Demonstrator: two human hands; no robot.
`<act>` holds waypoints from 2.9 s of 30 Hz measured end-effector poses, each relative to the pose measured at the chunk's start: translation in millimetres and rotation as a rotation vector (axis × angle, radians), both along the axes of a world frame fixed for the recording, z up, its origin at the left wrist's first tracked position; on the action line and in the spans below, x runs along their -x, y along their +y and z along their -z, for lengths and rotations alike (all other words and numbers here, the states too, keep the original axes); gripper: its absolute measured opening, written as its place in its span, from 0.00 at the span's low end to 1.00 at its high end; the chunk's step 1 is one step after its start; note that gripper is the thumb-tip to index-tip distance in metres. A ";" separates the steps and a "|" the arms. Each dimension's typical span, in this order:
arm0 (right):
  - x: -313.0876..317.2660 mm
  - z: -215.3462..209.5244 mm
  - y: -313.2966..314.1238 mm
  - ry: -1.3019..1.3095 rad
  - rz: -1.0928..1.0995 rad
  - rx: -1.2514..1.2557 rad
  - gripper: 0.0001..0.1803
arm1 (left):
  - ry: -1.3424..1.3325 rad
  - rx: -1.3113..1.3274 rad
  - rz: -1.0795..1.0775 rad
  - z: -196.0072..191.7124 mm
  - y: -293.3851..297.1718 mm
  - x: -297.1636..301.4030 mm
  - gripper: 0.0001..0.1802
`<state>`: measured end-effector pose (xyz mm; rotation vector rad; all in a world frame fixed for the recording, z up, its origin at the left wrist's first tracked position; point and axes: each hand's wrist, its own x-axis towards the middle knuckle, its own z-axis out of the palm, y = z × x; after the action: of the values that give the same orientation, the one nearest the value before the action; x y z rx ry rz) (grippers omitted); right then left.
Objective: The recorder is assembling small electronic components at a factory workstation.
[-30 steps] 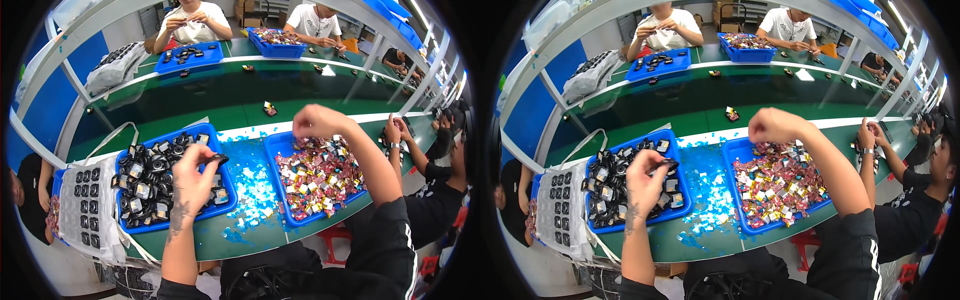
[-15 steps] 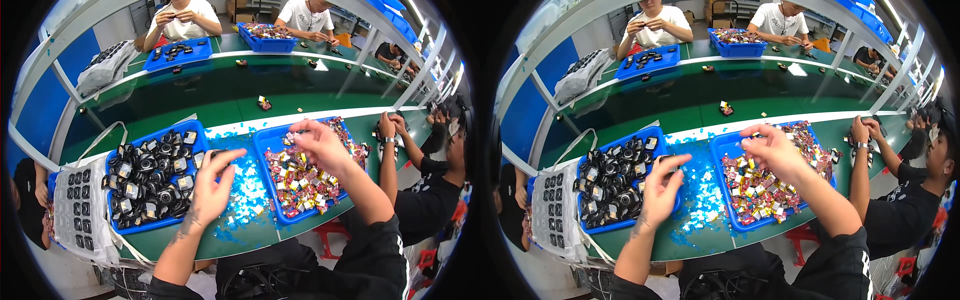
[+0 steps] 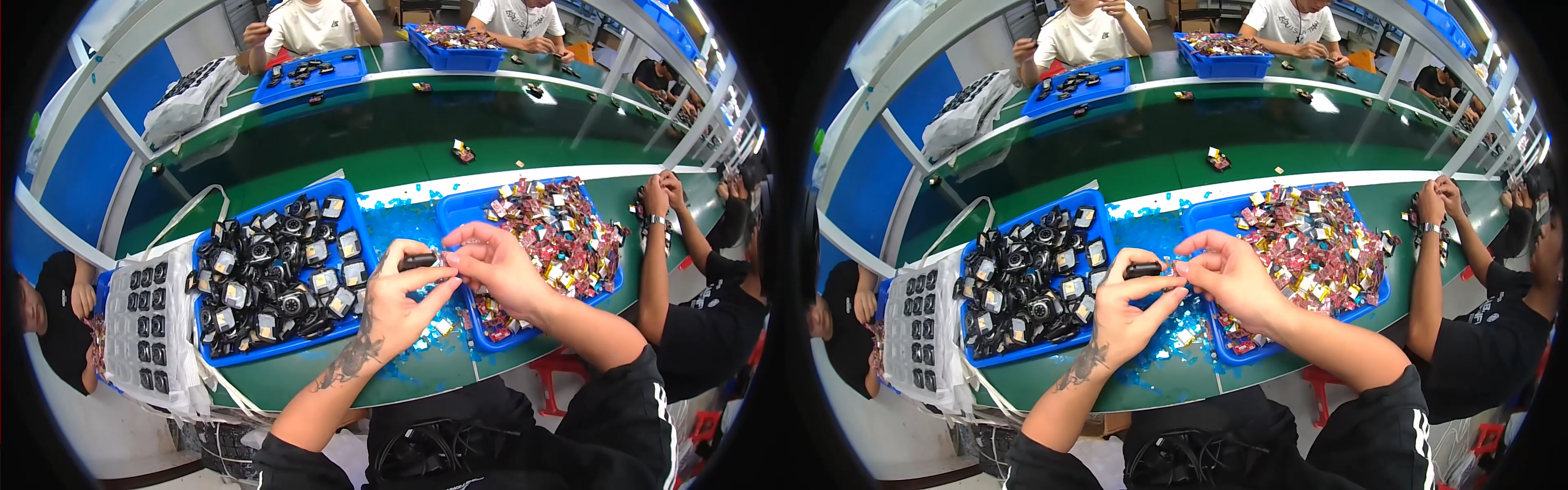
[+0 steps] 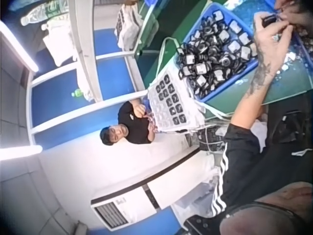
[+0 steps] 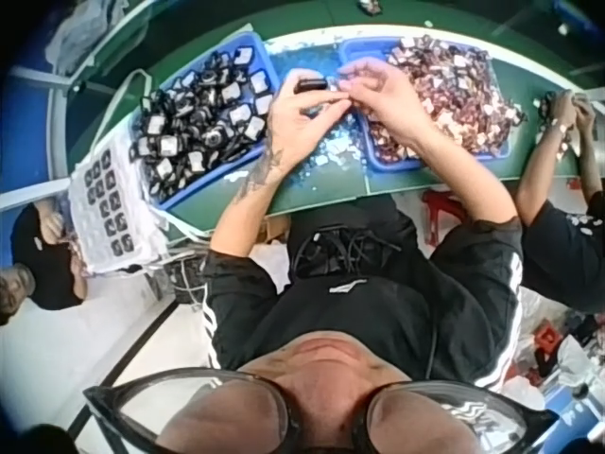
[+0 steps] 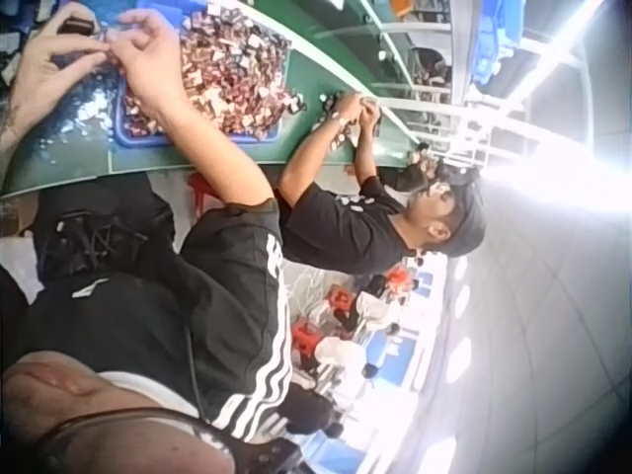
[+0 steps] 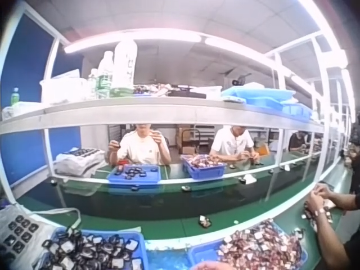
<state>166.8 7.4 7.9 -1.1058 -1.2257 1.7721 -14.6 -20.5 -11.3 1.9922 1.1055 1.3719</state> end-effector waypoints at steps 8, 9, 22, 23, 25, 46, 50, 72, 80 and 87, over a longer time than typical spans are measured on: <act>9.4 -23.4 -8.0 -0.617 -0.029 -1.082 0.09 | -0.052 0.180 0.036 6.6 3.7 6.1 0.11; 9.2 -21.2 -8.1 -0.666 -0.089 -1.144 0.08 | -0.017 0.202 0.019 7.6 2.8 7.1 0.11; -4.9 -12.1 -0.2 -0.217 -0.094 -0.438 0.06 | -0.003 0.126 0.015 -0.1 3.9 15.3 0.09; -7.7 -12.8 4.5 -0.144 -0.152 -0.272 0.06 | 0.102 0.007 -0.002 -0.5 5.5 17.7 0.09; -11.2 -12.1 14.1 -0.094 -0.249 -0.060 0.06 | 0.248 -0.207 -0.007 -3.7 9.4 18.7 0.10; 13.0 -11.1 -8.1 -0.325 0.357 -0.854 0.09 | -0.759 0.542 0.213 11.6 7.1 5.0 0.27; 16.9 -14.4 -19.5 -0.400 0.175 -0.827 0.10 | -0.843 0.575 0.297 9.8 9.9 8.3 0.33; 23.0 -23.1 -23.5 -0.383 0.233 -0.688 0.05 | -0.785 0.620 0.461 11.4 -1.7 4.0 0.25; 22.9 -22.8 -22.4 -0.420 0.232 -0.772 0.04 | -0.740 0.594 0.470 14.7 -2.0 2.0 0.25; 15.7 -28.6 -19.4 -0.518 0.210 -0.856 0.06 | -0.665 0.557 0.448 13.1 -6.0 -2.8 0.23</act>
<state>151.1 -12.0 36.5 -1.1103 -1.8388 0.6526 -11.7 -26.4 -24.5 1.1520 0.5872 1.1741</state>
